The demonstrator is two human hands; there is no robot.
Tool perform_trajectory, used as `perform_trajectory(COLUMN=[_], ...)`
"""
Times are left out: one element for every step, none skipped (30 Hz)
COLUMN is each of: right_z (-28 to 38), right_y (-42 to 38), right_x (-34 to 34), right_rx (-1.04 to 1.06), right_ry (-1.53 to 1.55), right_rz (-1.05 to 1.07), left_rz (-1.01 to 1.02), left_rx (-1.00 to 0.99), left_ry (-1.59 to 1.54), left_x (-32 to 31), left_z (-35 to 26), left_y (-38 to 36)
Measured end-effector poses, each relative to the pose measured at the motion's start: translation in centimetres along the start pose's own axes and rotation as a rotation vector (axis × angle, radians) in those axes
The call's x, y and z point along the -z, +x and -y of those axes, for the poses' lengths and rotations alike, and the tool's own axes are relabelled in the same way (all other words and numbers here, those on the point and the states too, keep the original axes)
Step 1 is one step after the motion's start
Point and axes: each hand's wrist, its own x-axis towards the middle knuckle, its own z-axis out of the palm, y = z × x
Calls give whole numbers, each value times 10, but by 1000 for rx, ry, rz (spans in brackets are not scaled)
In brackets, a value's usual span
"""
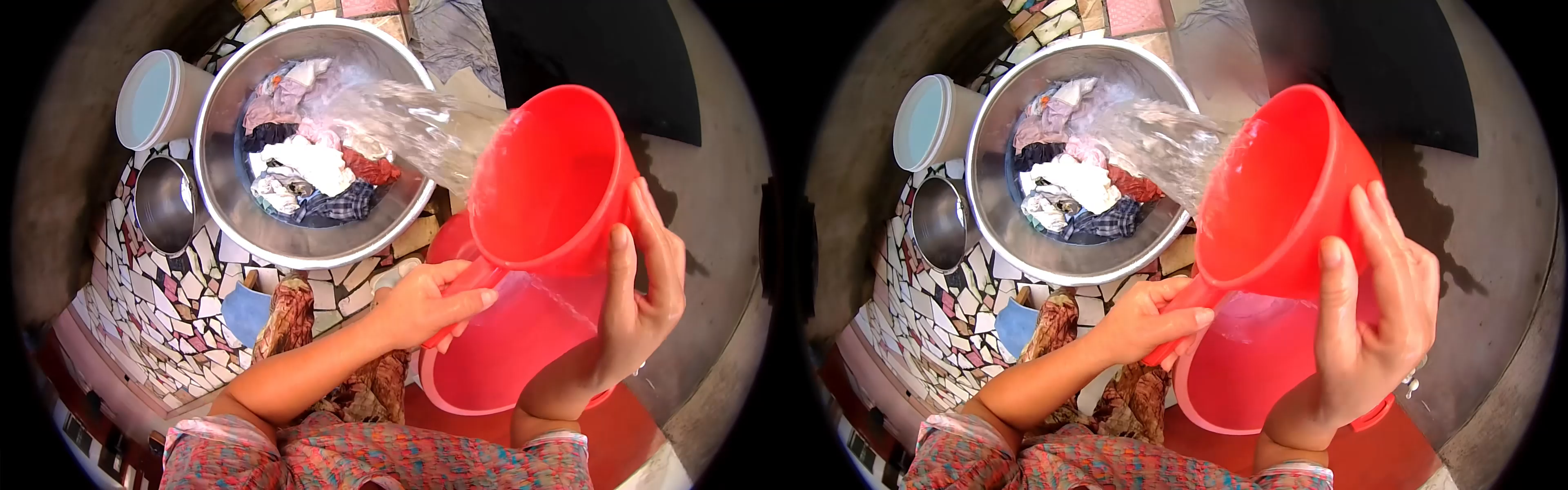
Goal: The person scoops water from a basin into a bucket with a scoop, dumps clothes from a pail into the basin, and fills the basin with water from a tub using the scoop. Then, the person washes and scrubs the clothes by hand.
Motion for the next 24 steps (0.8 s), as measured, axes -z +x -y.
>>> perform_trajectory(right_z=[6,15,14,8,-2,-12,-21,-31,-40,-50,-60,-97,-129,-161,-194,-244,-282,-321,-352,-378,-395,-398,-401,-415], right_y=[1,0,0,0,-5,-10,-15,-23,-30,-37,-44,-57,-75,-93,-112,-144,-176,-212,-246,-280,-308,-316,-321,-337], right_x=[0,-2,3,13,20,28,35,37,35,34,33,37,33,30,19,-1,-22,-45,-66,-89,-110,-118,-125,-136], right_rx=[135,89,90,232,299,366,432,368,235,104,-20,-38,-223,-402,-581,-635,-860,-1002,-1090,-1178,-1317,-1462,-1603,-1644], right_ry=[-55,5,5,-12,-21,-30,-40,34,117,214,316,263,211,153,141,128,259,372,298,324,480,472,465,467], right_rz=[-33,-97,-101,-119,-133,-148,-163,-252,-303,-361,-426,-361,-308,-237,-161,-115,-62,38,179,241,234,266,300,300], left_rz=[0,43,87,89,121,157,165,200,238,208,219,134,50,21,37,-19,-72,-79,-86,-70,-56,-39,-26,-13], left_rx=[-4,-24,-42,-42,-56,-69,-62,-51,-38,2,19,94,170,180,209,259,309,431,553,599,647,686,711,737], left_ry=[0,-61,-121,-115,-102,-88,-78,-66,-54,-22,-8,135,277,308,325,480,636,699,762,801,839,853,886,917], left_x=[0,-2,-4,-8,-14,-21,-28,-37,-48,-62,-76,-90,-104,-110,-113,-114,-112,-108,-101,-88,-75,-68,-59,-50], left_z=[-2,-3,-5,-7,-11,-13,-10,-3,4,11,15,22,31,57,81,107,132,154,178,208,237,257,274,291], left_y=[0,0,0,0,0,2,7,15,24,32,41,51,61,78,97,118,136,157,181,203,223,239,255,269])
